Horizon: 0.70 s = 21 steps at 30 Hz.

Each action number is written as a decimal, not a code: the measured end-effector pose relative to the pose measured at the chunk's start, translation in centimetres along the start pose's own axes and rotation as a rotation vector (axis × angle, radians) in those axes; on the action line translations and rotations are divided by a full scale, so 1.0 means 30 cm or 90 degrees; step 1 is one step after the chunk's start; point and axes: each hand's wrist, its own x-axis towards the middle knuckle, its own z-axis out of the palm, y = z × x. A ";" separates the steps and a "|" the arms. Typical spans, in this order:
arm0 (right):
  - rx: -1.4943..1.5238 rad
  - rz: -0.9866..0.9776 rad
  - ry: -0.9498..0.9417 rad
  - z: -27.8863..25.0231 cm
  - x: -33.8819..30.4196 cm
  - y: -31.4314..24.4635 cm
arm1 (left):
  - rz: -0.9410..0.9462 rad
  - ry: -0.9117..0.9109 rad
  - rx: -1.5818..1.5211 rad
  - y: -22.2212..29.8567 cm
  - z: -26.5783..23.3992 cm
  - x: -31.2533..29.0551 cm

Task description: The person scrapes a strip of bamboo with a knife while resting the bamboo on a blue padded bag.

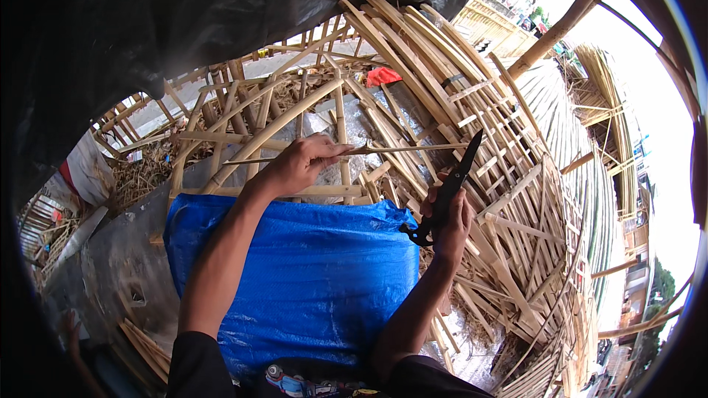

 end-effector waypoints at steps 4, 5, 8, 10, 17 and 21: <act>0.018 0.031 -0.003 0.012 -0.005 0.007 | -0.009 -0.004 0.011 0.004 0.003 0.009; -0.006 0.060 -0.032 0.025 -0.008 0.012 | -0.010 -0.004 0.011 0.003 0.006 0.010; -0.030 0.098 -0.127 0.075 -0.004 0.021 | 0.048 0.029 0.006 0.011 0.011 0.014; -0.020 0.119 -0.148 0.111 -0.002 0.034 | 0.025 0.016 0.025 0.023 0.000 0.013; 0.036 0.041 0.009 0.087 0.005 0.023 | 0.027 0.065 0.010 0.028 -0.021 0.014; 0.025 -0.005 0.043 0.024 0.004 -0.003 | -0.010 0.045 0.009 0.019 -0.012 0.016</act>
